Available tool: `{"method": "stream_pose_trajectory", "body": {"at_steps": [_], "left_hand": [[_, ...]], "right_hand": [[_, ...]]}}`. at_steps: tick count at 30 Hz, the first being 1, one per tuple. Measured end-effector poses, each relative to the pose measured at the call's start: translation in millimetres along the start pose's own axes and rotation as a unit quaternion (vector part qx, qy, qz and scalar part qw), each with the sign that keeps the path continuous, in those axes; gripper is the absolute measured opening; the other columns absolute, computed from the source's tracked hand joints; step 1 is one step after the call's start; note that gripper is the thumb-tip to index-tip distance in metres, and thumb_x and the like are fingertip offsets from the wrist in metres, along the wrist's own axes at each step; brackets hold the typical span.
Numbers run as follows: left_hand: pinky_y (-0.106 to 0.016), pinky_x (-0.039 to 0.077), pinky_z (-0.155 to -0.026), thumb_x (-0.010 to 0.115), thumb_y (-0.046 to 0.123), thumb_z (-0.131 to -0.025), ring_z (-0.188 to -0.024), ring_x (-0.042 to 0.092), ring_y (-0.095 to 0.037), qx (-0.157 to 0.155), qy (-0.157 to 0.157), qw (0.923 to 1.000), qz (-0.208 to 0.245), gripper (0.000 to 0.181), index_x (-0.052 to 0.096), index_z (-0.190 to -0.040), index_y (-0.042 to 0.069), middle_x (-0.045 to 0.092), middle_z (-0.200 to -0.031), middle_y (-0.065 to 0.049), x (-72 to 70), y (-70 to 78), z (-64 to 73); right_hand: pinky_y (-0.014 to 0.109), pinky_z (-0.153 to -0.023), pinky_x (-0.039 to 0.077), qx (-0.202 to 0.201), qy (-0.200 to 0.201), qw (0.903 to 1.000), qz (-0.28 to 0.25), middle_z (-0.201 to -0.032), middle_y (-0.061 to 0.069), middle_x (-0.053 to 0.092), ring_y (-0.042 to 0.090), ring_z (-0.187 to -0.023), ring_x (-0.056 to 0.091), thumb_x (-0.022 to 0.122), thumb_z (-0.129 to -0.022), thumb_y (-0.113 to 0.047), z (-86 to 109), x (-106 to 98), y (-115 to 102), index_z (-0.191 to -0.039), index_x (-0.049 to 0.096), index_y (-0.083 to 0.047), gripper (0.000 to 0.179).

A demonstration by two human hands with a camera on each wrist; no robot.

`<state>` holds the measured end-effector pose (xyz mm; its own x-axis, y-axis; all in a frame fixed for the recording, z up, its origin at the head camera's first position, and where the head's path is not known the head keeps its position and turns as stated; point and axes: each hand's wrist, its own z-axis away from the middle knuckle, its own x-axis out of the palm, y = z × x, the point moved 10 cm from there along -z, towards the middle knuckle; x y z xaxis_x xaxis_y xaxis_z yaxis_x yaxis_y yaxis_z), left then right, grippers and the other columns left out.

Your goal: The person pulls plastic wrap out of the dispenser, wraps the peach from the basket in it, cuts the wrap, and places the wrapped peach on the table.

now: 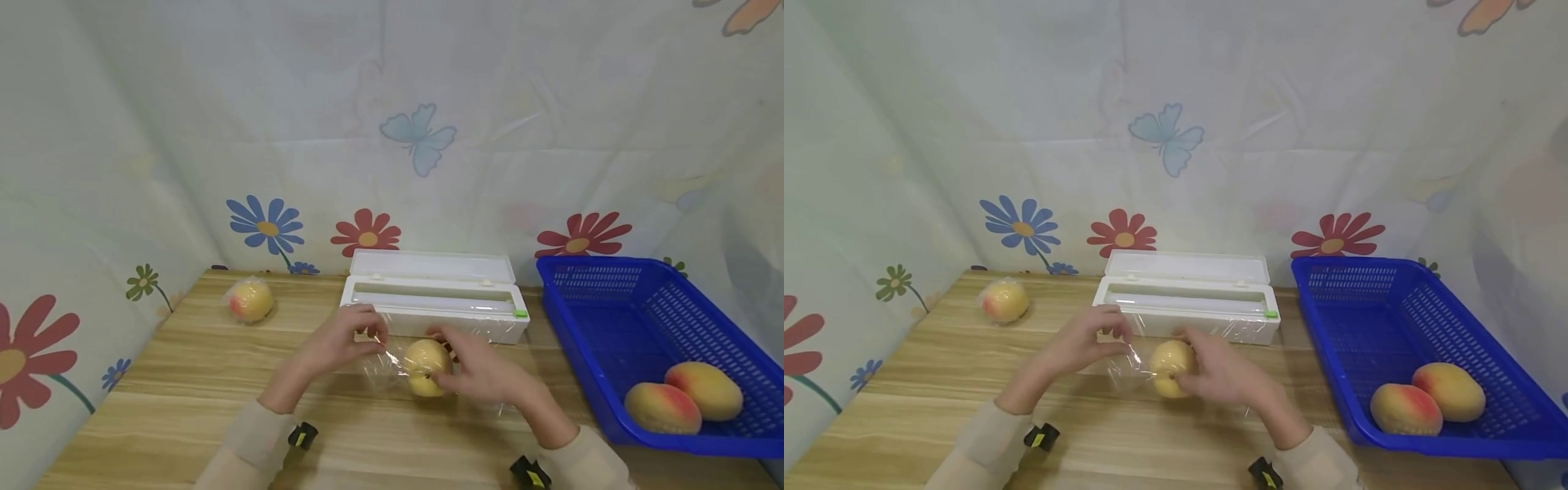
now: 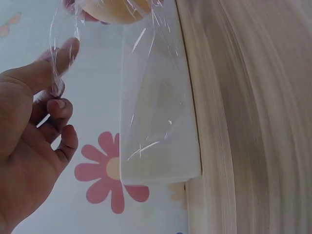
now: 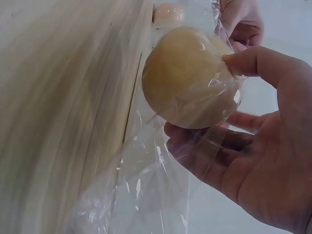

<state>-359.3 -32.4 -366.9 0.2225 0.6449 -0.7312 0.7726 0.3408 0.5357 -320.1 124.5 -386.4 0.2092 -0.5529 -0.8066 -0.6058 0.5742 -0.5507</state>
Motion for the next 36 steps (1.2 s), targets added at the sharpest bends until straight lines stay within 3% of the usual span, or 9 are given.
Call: {"method": "stream_pose_trajectory", "body": {"at_steps": [4, 7, 12, 15, 19, 23, 26, 31, 36], "left_hand": [[-0.029, 0.049, -0.066, 0.085, 0.011, -0.086, -0.076, 0.055, -0.011, -0.026, 0.035, 0.9990, 0.007, 0.016, 0.071, -0.090, 0.018, 0.060, -0.080, 0.012, -12.0, -5.3, 1.6], [-0.034, 0.050, -0.068, 0.082, 0.013, -0.089, -0.078, 0.056, -0.013, -0.040, 0.085, 0.9956, -0.010, 0.013, 0.070, -0.093, 0.017, 0.061, -0.082, 0.011, -24.7, -1.0, 2.3], [-0.036, 0.050, -0.078, 0.083, 0.015, -0.089, -0.087, 0.060, -0.016, 0.013, 0.140, 0.9878, -0.067, 0.014, 0.070, -0.093, 0.014, 0.063, -0.090, 0.006, -34.6, 33.8, 0.2], [-0.038, 0.046, -0.089, 0.085, 0.020, -0.087, -0.097, 0.060, -0.014, 0.060, 0.118, 0.9870, -0.092, 0.018, 0.071, -0.094, 0.014, 0.063, -0.097, 0.005, -23.2, 54.4, -2.9], [-0.042, 0.041, -0.102, 0.087, 0.033, -0.084, -0.113, 0.057, -0.015, 0.086, 0.051, 0.9840, -0.147, 0.034, 0.071, -0.106, 0.014, 0.063, -0.112, 0.003, 2.3, 66.0, -5.4], [-0.046, 0.037, -0.110, 0.086, 0.046, -0.083, -0.129, 0.051, -0.019, 0.068, -0.024, 0.9761, -0.205, 0.060, 0.064, -0.130, 0.015, 0.058, -0.134, -0.001, 28.6, 62.3, -6.0], [-0.048, 0.035, -0.113, 0.085, 0.049, -0.082, -0.136, 0.046, -0.022, 0.039, -0.057, 0.9715, -0.227, 0.077, 0.054, -0.143, 0.015, 0.051, -0.147, -0.005, 42.7, 55.8, -7.4], [-0.047, 0.035, -0.112, 0.086, 0.051, -0.080, -0.138, 0.043, -0.024, 0.012, -0.063, 0.9629, -0.262, 0.088, 0.047, -0.149, 0.013, 0.047, -0.150, -0.007, 53.3, 50.5, -11.5], [-0.048, 0.035, -0.111, 0.086, 0.053, -0.079, -0.139, 0.042, -0.023, 0.001, -0.038, 0.9583, -0.283, 0.089, 0.045, -0.148, 0.013, 0.048, -0.148, -0.006, 54.6, 47.2, -16.7]], "right_hand": [[0.040, -0.085, 0.058, 0.005, -0.008, 0.9997, -0.022, -0.113, 0.008, 0.066, 0.024, -0.100, 0.067, 0.073, -0.092, -0.019, -2.7, -1.2, 3.1, -0.128, 0.054, 0.001, 0.046], [0.036, -0.083, 0.058, 0.010, -0.009, 0.9995, -0.029, -0.109, 0.005, 0.067, 0.022, -0.098, 0.067, 0.072, -0.093, -0.020, -4.5, -2.0, 5.7, -0.125, 0.056, 0.000, 0.041], [0.033, -0.080, 0.057, 0.022, 0.008, 0.9995, -0.023, -0.104, 0.001, 0.067, 0.018, -0.096, 0.066, 0.068, -0.096, -0.021, -7.1, -5.6, 11.0, -0.123, 0.058, -0.001, 0.036], [0.033, -0.079, 0.057, 0.032, 0.015, 0.9989, -0.029, -0.102, -0.001, 0.067, 0.016, -0.094, 0.066, 0.065, -0.097, -0.020, -7.8, -7.7, 14.1, -0.122, 0.058, -0.003, 0.032], [0.031, -0.075, 0.056, 0.036, 0.024, 0.9984, -0.038, -0.101, 0.000, 0.066, 0.016, -0.091, 0.066, 0.064, -0.097, -0.021, -8.5, -11.2, 14.4, -0.120, 0.060, -0.003, 0.029], [0.030, -0.070, 0.055, 0.041, 0.034, 0.9979, -0.035, -0.096, -0.001, 0.064, 0.015, -0.084, 0.063, 0.063, -0.098, -0.021, -9.1, -14.7, 14.7, -0.117, 0.062, -0.003, 0.026], [0.030, -0.068, 0.053, 0.061, 0.038, 0.9968, -0.034, -0.093, -0.002, 0.064, 0.014, -0.081, 0.061, 0.061, -0.099, -0.022, -9.0, -16.2, 18.7, -0.118, 0.063, -0.003, 0.027], [0.033, -0.074, 0.055, 0.097, 0.042, 0.9936, -0.041, -0.102, 0.003, 0.068, 0.016, -0.090, 0.064, 0.059, -0.101, -0.026, -9.1, -17.1, 27.6, -0.125, 0.059, -0.003, 0.034], [0.035, -0.074, 0.056, 0.114, 0.056, 0.9903, -0.057, -0.104, 0.008, 0.070, 0.019, -0.091, 0.066, 0.060, -0.101, -0.027, -11.0, -22.0, 31.3, -0.130, 0.055, -0.001, 0.039]]}}
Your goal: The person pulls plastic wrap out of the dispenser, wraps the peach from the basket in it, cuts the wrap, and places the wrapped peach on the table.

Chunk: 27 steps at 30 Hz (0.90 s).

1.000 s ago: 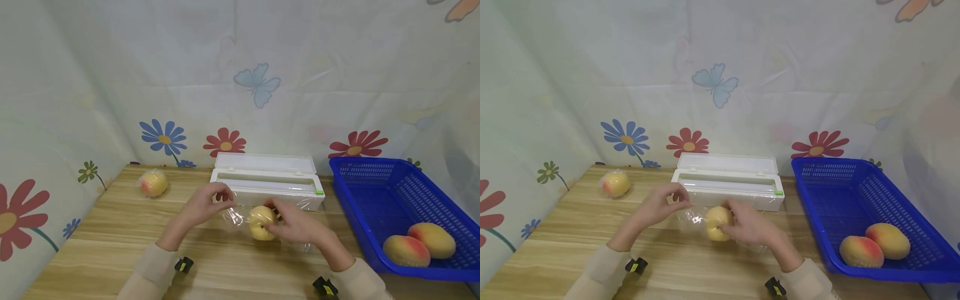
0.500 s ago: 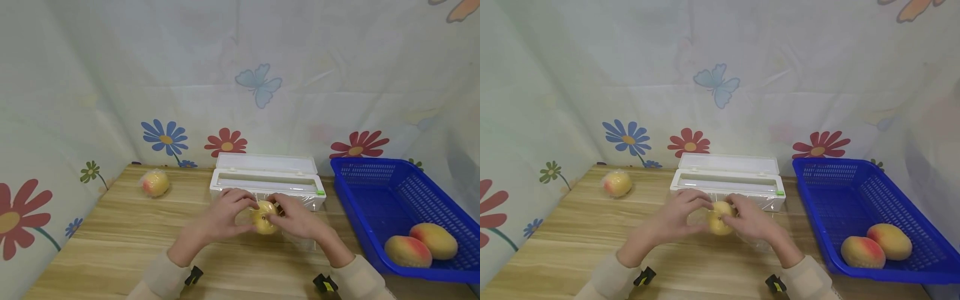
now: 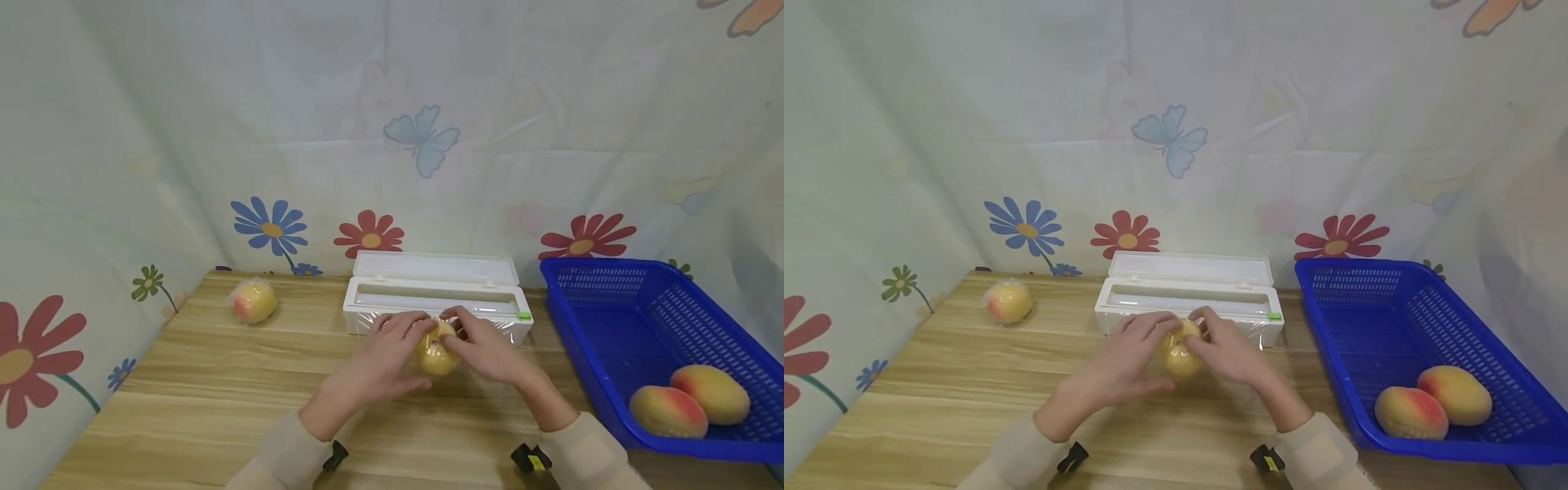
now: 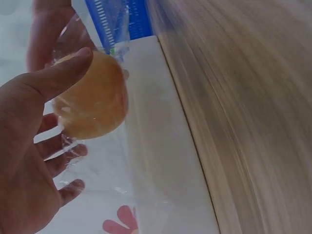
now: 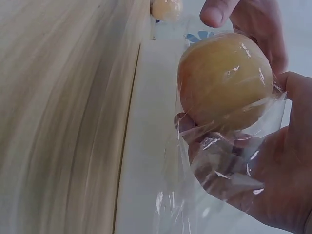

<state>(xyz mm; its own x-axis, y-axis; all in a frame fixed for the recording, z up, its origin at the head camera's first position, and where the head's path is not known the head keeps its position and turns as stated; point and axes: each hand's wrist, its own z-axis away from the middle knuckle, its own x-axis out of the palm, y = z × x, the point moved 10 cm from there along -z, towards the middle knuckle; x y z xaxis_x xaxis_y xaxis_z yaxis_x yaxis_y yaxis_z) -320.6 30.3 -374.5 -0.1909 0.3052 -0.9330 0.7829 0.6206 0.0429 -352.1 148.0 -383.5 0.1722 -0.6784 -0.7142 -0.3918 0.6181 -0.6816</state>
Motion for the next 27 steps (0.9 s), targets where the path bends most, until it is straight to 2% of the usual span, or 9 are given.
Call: {"method": "stream_pose_trajectory", "body": {"at_steps": [6, 13, 15, 20, 22, 24, 27], "left_hand": [[-0.054, 0.033, -0.113, 0.091, 0.047, -0.076, -0.131, 0.048, -0.019, -0.019, 0.028, 0.9986, 0.041, 0.086, 0.047, -0.142, 0.013, 0.052, -0.140, -0.003, 1.4, -5.5, -7.7], [-0.048, 0.040, -0.108, 0.093, 0.043, -0.074, -0.125, 0.050, -0.022, -0.046, 0.020, 0.9910, 0.124, 0.088, 0.046, -0.141, 0.008, 0.047, -0.137, -0.006, 5.0, -13.3, -10.5], [-0.047, 0.041, -0.106, 0.093, 0.044, -0.074, -0.122, 0.051, -0.022, -0.057, 0.015, 0.9893, 0.133, 0.090, 0.046, -0.141, 0.008, 0.049, -0.136, -0.006, 6.4, -16.0, -10.2], [-0.051, 0.034, -0.109, 0.092, 0.048, -0.073, -0.118, 0.051, -0.023, -0.082, 0.010, 0.9880, 0.131, 0.093, 0.044, -0.142, 0.007, 0.057, -0.131, -0.004, 8.1, -21.5, -9.9], [-0.052, 0.030, -0.110, 0.091, 0.050, -0.072, -0.117, 0.050, -0.022, -0.090, 0.014, 0.9874, 0.129, 0.093, 0.046, -0.141, 0.008, 0.058, -0.129, -0.002, 8.1, -24.3, -9.8], [-0.053, 0.027, -0.110, 0.090, 0.053, -0.072, -0.117, 0.050, -0.022, -0.099, 0.018, 0.9866, 0.128, 0.093, 0.047, -0.140, 0.009, 0.059, -0.127, -0.001, 8.4, -27.5, -9.6], [-0.054, 0.025, -0.110, 0.088, 0.055, -0.072, -0.117, 0.049, -0.021, -0.114, 0.025, 0.9843, 0.132, 0.089, 0.049, -0.139, 0.010, 0.061, -0.124, 0.000, 8.7, -32.9, -10.0]], "right_hand": [[0.033, -0.069, 0.053, -0.004, -0.001, 1.0000, 0.002, -0.092, 0.003, 0.068, 0.015, -0.079, 0.062, 0.059, -0.103, -0.027, -1.8, -2.0, -0.7, -0.129, 0.056, -0.002, 0.036], [0.034, -0.071, 0.053, -0.011, -0.003, 0.9999, -0.002, -0.101, 0.004, 0.070, 0.017, -0.086, 0.064, 0.058, -0.106, -0.035, -2.4, -2.8, -2.7, -0.131, 0.055, -0.005, 0.040], [0.034, -0.071, 0.053, -0.016, -0.005, 0.9998, -0.012, -0.103, 0.006, 0.071, 0.019, -0.085, 0.065, 0.057, -0.106, -0.036, -2.9, -3.0, -4.1, -0.133, 0.054, -0.005, 0.041], [0.035, -0.073, 0.054, -0.026, -0.006, 0.9995, -0.017, -0.109, 0.009, 0.072, 0.022, -0.088, 0.067, 0.055, -0.107, -0.037, -2.9, -3.1, -6.9, -0.134, 0.053, -0.006, 0.042], [0.039, -0.078, 0.055, -0.031, 0.003, 0.9995, -0.010, -0.115, 0.011, 0.071, 0.024, -0.095, 0.067, 0.054, -0.107, -0.038, -1.2, -4.3, -8.4, -0.136, 0.052, -0.005, 0.044], [0.044, -0.087, 0.055, -0.039, 0.019, 0.9990, 0.011, -0.127, 0.012, 0.065, 0.027, -0.108, 0.064, 0.055, -0.106, -0.042, 2.6, -7.3, -12.1, -0.142, 0.048, -0.006, 0.052], [0.055, -0.103, 0.046, -0.086, 0.049, 0.9915, 0.085, -0.149, 0.017, 0.048, 0.034, -0.132, 0.050, 0.065, -0.100, -0.044, 12.4, -12.0, -25.8, -0.151, 0.041, -0.005, 0.068]]}}
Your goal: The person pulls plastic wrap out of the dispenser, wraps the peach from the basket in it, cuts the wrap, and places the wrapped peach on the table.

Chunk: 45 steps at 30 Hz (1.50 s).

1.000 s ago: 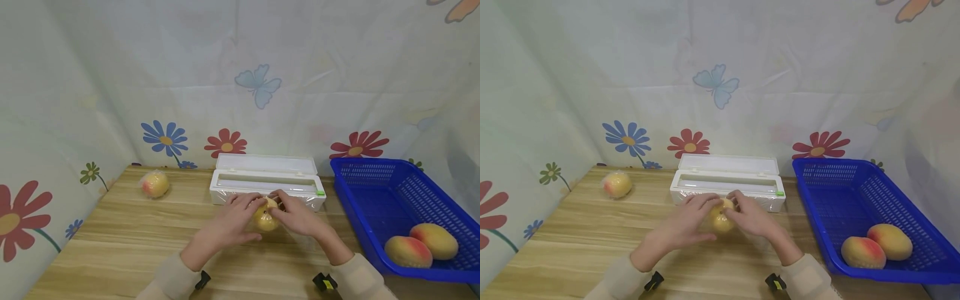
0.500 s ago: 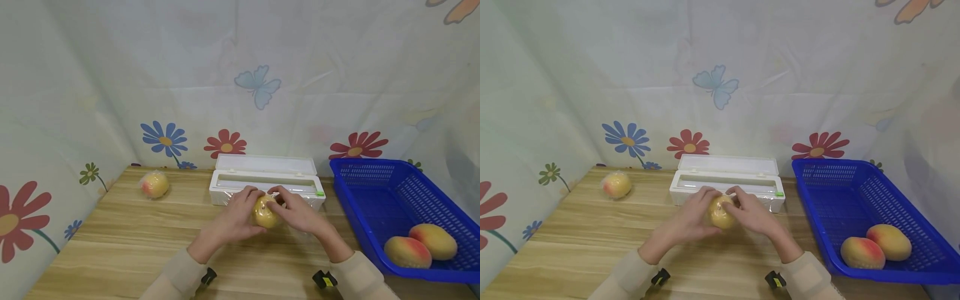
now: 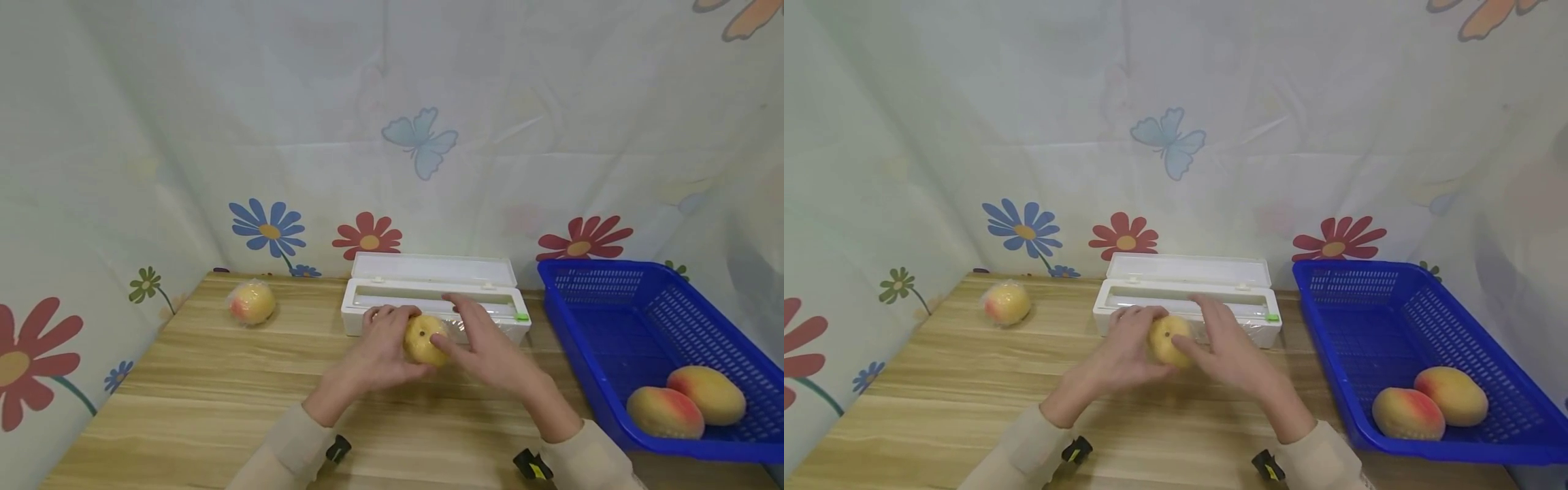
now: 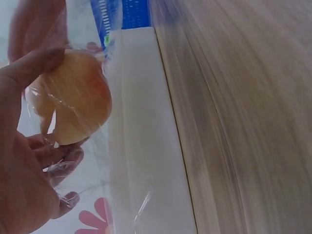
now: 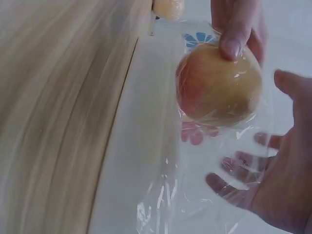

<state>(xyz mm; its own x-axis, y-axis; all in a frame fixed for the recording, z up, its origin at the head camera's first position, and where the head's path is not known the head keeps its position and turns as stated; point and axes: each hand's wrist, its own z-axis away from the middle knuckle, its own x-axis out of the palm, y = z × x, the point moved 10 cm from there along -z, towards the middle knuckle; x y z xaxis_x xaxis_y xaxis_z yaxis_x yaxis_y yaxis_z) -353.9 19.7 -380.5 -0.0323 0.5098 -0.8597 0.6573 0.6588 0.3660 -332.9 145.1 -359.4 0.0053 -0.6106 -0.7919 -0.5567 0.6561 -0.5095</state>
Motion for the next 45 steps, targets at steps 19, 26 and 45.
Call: {"method": "stream_pose_trajectory", "body": {"at_steps": [19, 26, 45], "left_hand": [[-0.054, 0.027, -0.107, 0.071, 0.068, -0.084, -0.113, 0.052, -0.021, -0.053, -0.014, 0.9969, 0.056, 0.075, 0.057, -0.135, 0.014, 0.064, -0.122, 0.002, 1.4, -21.0, -8.4], [-0.056, 0.025, -0.110, 0.073, 0.068, -0.083, -0.138, 0.036, -0.027, -0.027, -0.002, 0.9996, 0.008, 0.090, 0.049, -0.150, 0.013, 0.044, -0.149, -0.009, -3.8, -17.6, -8.1], [-0.050, 0.036, -0.106, 0.091, 0.042, -0.076, -0.123, 0.057, -0.021, 0.011, 0.032, 0.9985, -0.043, 0.082, 0.050, -0.140, 0.010, 0.063, -0.130, -0.004, -0.1, -8.2, -24.0]], "right_hand": [[0.056, -0.094, 0.051, -0.125, 0.058, 0.9705, 0.198, -0.134, 0.020, 0.056, 0.038, -0.118, 0.058, 0.092, -0.074, -0.008, -7.6, 16.9, -31.4, -0.138, 0.052, -0.002, 0.075], [0.051, -0.096, 0.052, -0.092, 0.033, 0.9837, 0.151, -0.128, 0.017, 0.059, 0.033, -0.114, 0.060, 0.091, -0.076, -0.013, -17.2, 10.0, -19.4, -0.138, 0.051, 0.002, 0.075], [0.054, -0.105, 0.045, -0.027, -0.015, 0.9965, 0.078, -0.146, 0.020, 0.052, 0.037, -0.130, 0.054, 0.096, -0.073, -0.019, -19.9, -4.3, 1.1, -0.154, 0.036, -0.002, 0.102]]}}
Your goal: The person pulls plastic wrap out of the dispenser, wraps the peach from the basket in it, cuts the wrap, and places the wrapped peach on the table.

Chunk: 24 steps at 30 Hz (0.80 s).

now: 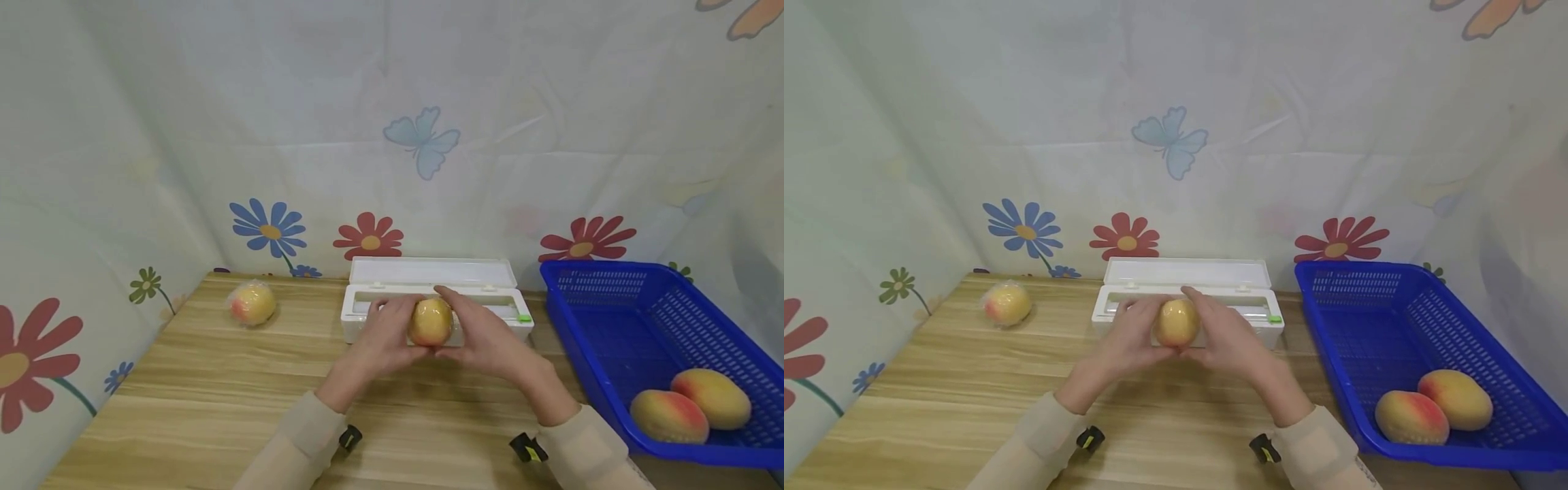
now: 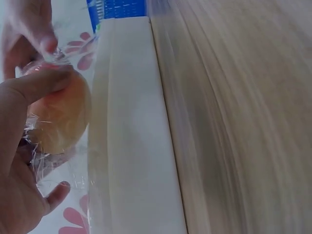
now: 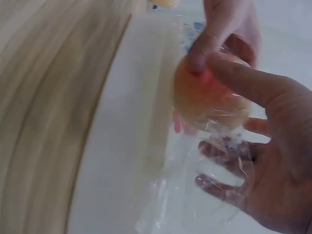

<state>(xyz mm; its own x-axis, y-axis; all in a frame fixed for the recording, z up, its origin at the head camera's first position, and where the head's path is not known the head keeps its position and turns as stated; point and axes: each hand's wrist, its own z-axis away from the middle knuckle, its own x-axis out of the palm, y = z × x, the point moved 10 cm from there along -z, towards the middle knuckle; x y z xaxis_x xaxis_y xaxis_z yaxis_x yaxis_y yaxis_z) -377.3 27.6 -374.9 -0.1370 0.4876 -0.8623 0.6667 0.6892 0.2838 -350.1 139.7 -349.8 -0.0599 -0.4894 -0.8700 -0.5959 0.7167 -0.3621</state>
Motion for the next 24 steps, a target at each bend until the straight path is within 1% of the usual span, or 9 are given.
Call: {"method": "stream_pose_trajectory", "body": {"at_steps": [3, 5, 8, 10, 11, 14, 18, 21, 24], "left_hand": [[-0.050, 0.037, -0.107, 0.091, 0.043, -0.075, -0.118, 0.059, -0.020, -0.025, -0.003, 0.9995, 0.021, 0.082, 0.050, -0.138, 0.010, 0.064, -0.125, -0.003, 1.1, -6.0, -0.4], [-0.049, 0.037, -0.107, 0.091, 0.043, -0.075, -0.115, 0.060, -0.019, -0.040, 0.000, 0.9983, 0.043, 0.081, 0.050, -0.137, 0.011, 0.065, -0.123, -0.002, 1.4, -9.6, -0.2], [-0.046, 0.039, -0.107, 0.091, 0.044, -0.075, -0.112, 0.061, -0.019, -0.052, 0.003, 0.9964, 0.067, 0.081, 0.050, -0.136, 0.010, 0.065, -0.121, -0.003, 1.4, -13.3, 0.5], [-0.044, 0.043, -0.105, 0.092, 0.043, -0.075, -0.109, 0.062, -0.019, -0.057, 0.007, 0.9951, 0.080, 0.080, 0.050, -0.135, 0.010, 0.066, -0.119, -0.003, 0.7, -15.1, 0.8], [-0.044, 0.045, -0.103, 0.092, 0.042, -0.075, -0.108, 0.062, -0.020, -0.059, 0.009, 0.9947, 0.084, 0.080, 0.050, -0.135, 0.009, 0.066, -0.119, -0.003, 0.2, -15.9, 0.8], [-0.041, 0.051, -0.098, 0.091, 0.042, -0.075, -0.106, 0.062, -0.019, -0.064, 0.008, 0.9928, 0.101, 0.080, 0.050, -0.135, 0.009, 0.066, -0.118, -0.003, 0.6, -17.3, 0.3], [-0.036, 0.054, -0.093, 0.090, 0.042, -0.077, -0.103, 0.062, -0.017, -0.075, 0.000, 0.9894, 0.125, 0.078, 0.049, -0.136, 0.010, 0.065, -0.117, -0.001, 2.9, -21.3, -1.5], [-0.035, 0.054, -0.092, 0.090, 0.041, -0.078, -0.103, 0.062, -0.017, -0.087, -0.005, 0.9863, 0.140, 0.079, 0.048, -0.138, 0.009, 0.064, -0.118, -0.002, 2.7, -24.7, -3.1], [-0.037, 0.054, -0.093, 0.089, 0.041, -0.079, -0.105, 0.062, -0.018, -0.101, -0.013, 0.9834, 0.151, 0.081, 0.046, -0.140, 0.009, 0.064, -0.120, -0.003, 2.2, -26.9, -4.2]], "right_hand": [[0.060, -0.106, 0.041, 0.054, -0.022, 0.9979, 0.029, -0.153, 0.027, 0.042, 0.046, -0.136, 0.046, 0.096, -0.071, -0.017, 11.5, -6.4, 11.1, -0.158, 0.031, -0.004, 0.110], [0.063, -0.106, 0.040, 0.097, -0.024, 0.9935, 0.054, -0.152, 0.030, 0.041, 0.050, -0.135, 0.044, 0.095, -0.071, -0.016, 20.9, -11.8, 23.3, -0.157, 0.032, -0.001, 0.108], [0.064, -0.104, 0.041, 0.158, 0.005, 0.9853, 0.065, -0.143, 0.034, 0.048, 0.051, -0.128, 0.048, 0.093, -0.074, -0.012, 32.6, -19.9, 42.1, -0.148, 0.038, 0.008, 0.095], [0.062, -0.102, 0.044, 0.180, 0.030, 0.9811, 0.064, -0.135, 0.033, 0.054, 0.050, -0.122, 0.053, 0.093, -0.075, -0.012, 36.7, -23.9, 51.1, -0.142, 0.044, 0.011, 0.086], [0.062, -0.100, 0.045, 0.190, 0.037, 0.9792, 0.062, -0.133, 0.032, 0.055, 0.049, -0.119, 0.055, 0.092, -0.076, -0.011, 38.4, -25.1, 54.5, -0.140, 0.046, 0.011, 0.082], [0.063, -0.102, 0.043, 0.191, 0.027, 0.9784, 0.073, -0.134, 0.033, 0.055, 0.050, -0.122, 0.053, 0.093, -0.074, -0.013, 42.3, -24.7, 60.7, -0.138, 0.050, 0.011, 0.081], [0.066, -0.107, 0.036, 0.196, 0.005, 0.9766, 0.087, -0.142, 0.037, 0.048, 0.055, -0.131, 0.043, 0.094, -0.072, -0.013, 47.4, -22.5, 67.9, -0.141, 0.047, 0.014, 0.088], [0.067, -0.108, 0.033, 0.213, 0.015, 0.9735, 0.082, -0.143, 0.040, 0.044, 0.057, -0.134, 0.039, 0.092, -0.075, -0.010, 48.8, -22.6, 75.6, -0.143, 0.044, 0.015, 0.087], [0.068, -0.107, 0.035, 0.221, 0.030, 0.9725, 0.066, -0.141, 0.040, 0.045, 0.057, -0.130, 0.043, 0.088, -0.078, -0.007, 48.7, -21.6, 83.3, -0.143, 0.044, 0.014, 0.082]]}}
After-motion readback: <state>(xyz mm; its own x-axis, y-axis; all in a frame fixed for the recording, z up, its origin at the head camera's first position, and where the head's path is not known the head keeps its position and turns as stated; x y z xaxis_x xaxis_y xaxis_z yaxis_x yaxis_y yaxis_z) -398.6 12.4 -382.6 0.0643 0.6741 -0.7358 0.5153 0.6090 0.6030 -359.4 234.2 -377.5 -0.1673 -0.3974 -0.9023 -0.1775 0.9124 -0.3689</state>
